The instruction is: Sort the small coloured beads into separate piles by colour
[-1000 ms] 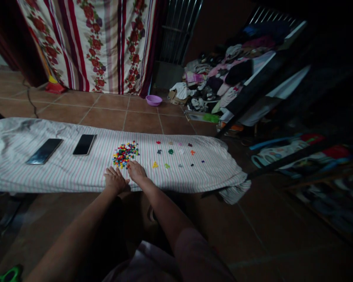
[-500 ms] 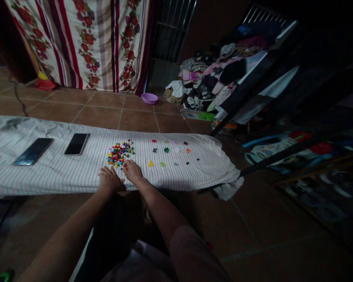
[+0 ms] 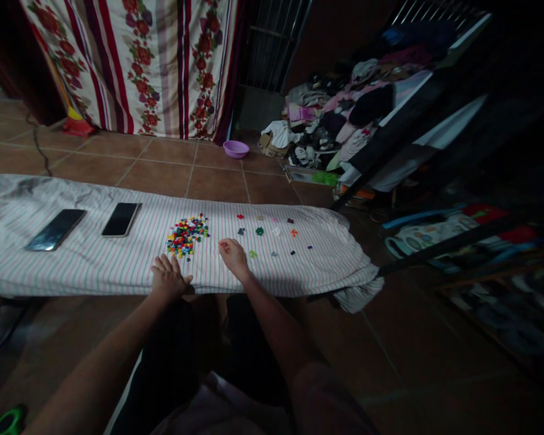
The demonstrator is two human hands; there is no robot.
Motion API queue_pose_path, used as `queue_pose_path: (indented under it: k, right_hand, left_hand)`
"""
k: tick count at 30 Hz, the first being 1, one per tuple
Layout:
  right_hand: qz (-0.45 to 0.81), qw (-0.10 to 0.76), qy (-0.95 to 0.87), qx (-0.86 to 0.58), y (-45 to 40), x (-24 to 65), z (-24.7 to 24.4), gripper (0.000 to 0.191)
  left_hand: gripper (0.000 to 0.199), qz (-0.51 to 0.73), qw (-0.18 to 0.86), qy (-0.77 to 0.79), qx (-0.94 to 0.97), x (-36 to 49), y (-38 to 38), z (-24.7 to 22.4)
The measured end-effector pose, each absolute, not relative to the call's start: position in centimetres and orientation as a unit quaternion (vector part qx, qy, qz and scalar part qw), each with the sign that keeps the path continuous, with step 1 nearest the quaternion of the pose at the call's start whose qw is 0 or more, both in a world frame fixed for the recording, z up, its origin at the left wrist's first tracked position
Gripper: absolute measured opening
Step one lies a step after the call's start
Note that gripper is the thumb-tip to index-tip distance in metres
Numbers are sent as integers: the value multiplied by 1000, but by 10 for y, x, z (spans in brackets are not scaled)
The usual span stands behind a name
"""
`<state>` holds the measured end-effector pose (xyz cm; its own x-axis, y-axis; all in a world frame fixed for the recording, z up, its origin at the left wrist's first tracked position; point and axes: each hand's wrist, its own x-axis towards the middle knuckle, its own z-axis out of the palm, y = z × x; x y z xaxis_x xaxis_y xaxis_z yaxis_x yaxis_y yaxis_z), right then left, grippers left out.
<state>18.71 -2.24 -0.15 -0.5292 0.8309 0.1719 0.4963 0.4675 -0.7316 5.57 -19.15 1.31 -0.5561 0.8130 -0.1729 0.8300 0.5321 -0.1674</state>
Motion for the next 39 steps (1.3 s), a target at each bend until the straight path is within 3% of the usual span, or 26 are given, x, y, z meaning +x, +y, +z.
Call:
queue_pose_path:
  k: [11,21,39]
  right_hand:
    - [247,363,-739,-511,64,305,-5,24]
    - [162,335,-678,-634,133,370,-11,24]
    - [146,292,-667,-670,170,378,-22,34]
  left_hand:
    - [83,-53,14,887,459,50,-200,-14]
    - [83,-72,-13,882,466,53,-205,-15]
    - [86,-42,-5,878,477,46,-210,-27]
